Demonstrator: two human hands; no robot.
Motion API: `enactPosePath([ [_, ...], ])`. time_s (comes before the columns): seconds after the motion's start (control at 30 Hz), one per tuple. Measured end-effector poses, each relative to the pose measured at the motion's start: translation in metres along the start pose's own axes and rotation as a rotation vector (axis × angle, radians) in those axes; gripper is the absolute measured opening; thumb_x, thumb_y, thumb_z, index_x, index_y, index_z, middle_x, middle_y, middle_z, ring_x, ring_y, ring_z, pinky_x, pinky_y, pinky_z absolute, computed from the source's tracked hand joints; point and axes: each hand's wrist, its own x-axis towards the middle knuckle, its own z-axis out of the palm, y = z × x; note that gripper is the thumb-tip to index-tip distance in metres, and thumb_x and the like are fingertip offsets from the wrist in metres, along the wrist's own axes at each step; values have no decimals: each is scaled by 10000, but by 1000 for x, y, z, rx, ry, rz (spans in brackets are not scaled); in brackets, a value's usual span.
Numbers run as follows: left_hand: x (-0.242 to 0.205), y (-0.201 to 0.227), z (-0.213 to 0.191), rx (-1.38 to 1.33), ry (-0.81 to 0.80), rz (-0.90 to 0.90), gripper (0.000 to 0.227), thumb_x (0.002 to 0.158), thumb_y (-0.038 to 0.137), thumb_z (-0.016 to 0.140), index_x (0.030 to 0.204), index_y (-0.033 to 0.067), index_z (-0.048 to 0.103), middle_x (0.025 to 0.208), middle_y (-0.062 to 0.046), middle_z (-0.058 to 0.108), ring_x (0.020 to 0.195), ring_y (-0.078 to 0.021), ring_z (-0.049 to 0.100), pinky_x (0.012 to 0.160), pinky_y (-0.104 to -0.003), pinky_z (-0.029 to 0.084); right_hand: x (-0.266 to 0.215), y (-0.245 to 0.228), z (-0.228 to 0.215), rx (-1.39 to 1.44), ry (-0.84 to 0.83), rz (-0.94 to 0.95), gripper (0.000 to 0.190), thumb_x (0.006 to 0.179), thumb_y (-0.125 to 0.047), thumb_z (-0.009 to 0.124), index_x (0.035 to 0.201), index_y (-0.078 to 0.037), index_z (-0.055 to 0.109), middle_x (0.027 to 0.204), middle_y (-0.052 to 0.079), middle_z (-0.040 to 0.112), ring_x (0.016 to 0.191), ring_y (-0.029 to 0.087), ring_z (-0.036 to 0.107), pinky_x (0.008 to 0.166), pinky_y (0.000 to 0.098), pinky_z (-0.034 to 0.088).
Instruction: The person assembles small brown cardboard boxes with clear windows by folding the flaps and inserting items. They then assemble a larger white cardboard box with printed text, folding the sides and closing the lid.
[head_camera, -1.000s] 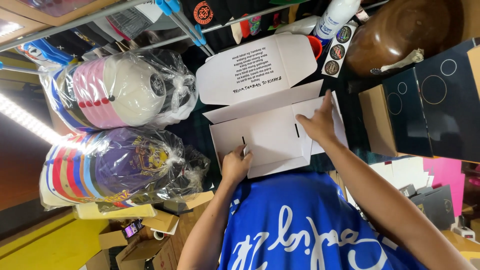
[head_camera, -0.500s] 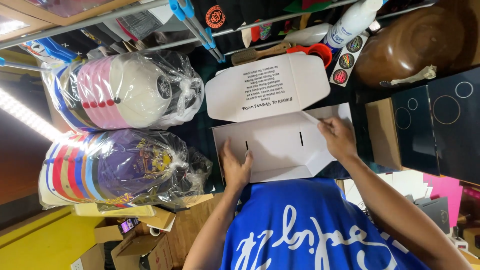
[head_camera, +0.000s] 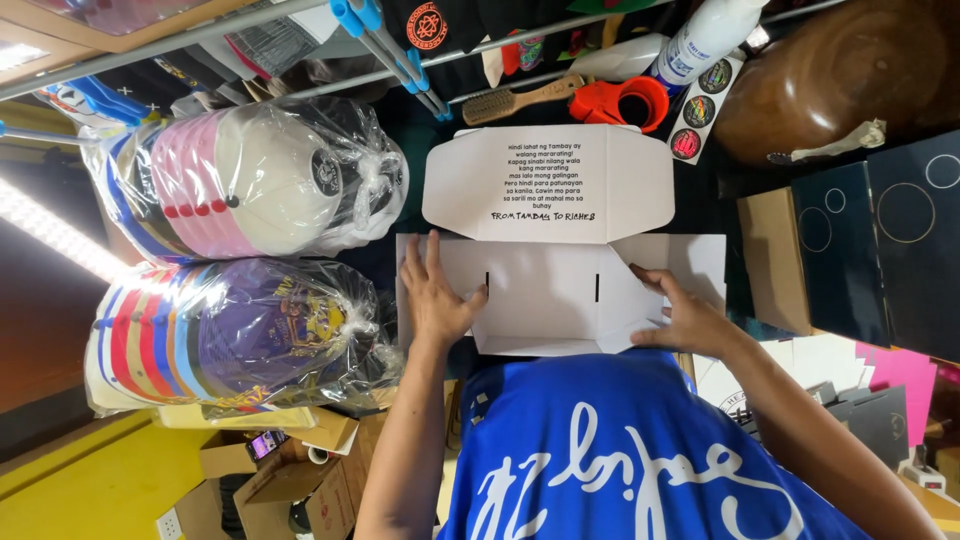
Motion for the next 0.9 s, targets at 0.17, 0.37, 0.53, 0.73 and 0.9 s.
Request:
enactPosePath([
  [0.17, -4, -45, 25, 7, 153, 87, 798, 578, 268, 824, 1318, 69, 602, 1147, -162, 463, 1066, -412, 519, 944, -494, 458, -16, -18, 4, -310, -134, 65, 1238, 672, 95, 901, 1618, -135, 138, 1637, 240, 315, 1492, 416, 343, 1166, 512, 466],
  [0.37, -34, -63, 64, -166, 73, -121, 185, 801, 125, 743, 971, 89, 678, 852, -101, 561, 726, -331, 673, 539, -334, 590, 37, 47, 21, -224, 147, 11, 886, 732, -265, 895, 1488, -310, 434, 1487, 42, 591, 1412, 275, 491, 1191, 457, 418],
  [0.53, -56, 11, 54, -673, -190, -403, 468, 997, 279, 609, 1331, 38, 386, 1412, -352, 511, 1260, -542, 548, 1024, -602, 496, 47, 29, 50, -159, 240, -51, 652, 887, -188, 732, 1456, -226, 415, 1446, 156, 601, 1352, 349, 544, 1162, 526, 433],
  [0.73, -63, 19, 63, -400, -107, -418, 328, 1073, 394, 478, 1218, 100, 474, 1137, -215, 722, 1060, -422, 701, 833, -532, 576, 30, -24, 74, -224, 321, 1, 487, 1035, -254, 518, 1488, -165, 363, 1362, 268, 629, 1237, 453, 607, 1092, 575, 471],
  [0.9, -62, 19, 60, -211, -53, -480, 282, 1069, 406, 484, 1112, 133, 539, 1010, -178, 776, 948, -419, 738, 771, -535, 583, 12, -23, 75, -185, 320, -84, 598, 988, -511, 511, 1472, -168, 438, 1264, 299, 678, 1198, 483, 626, 1069, 598, 471],
])
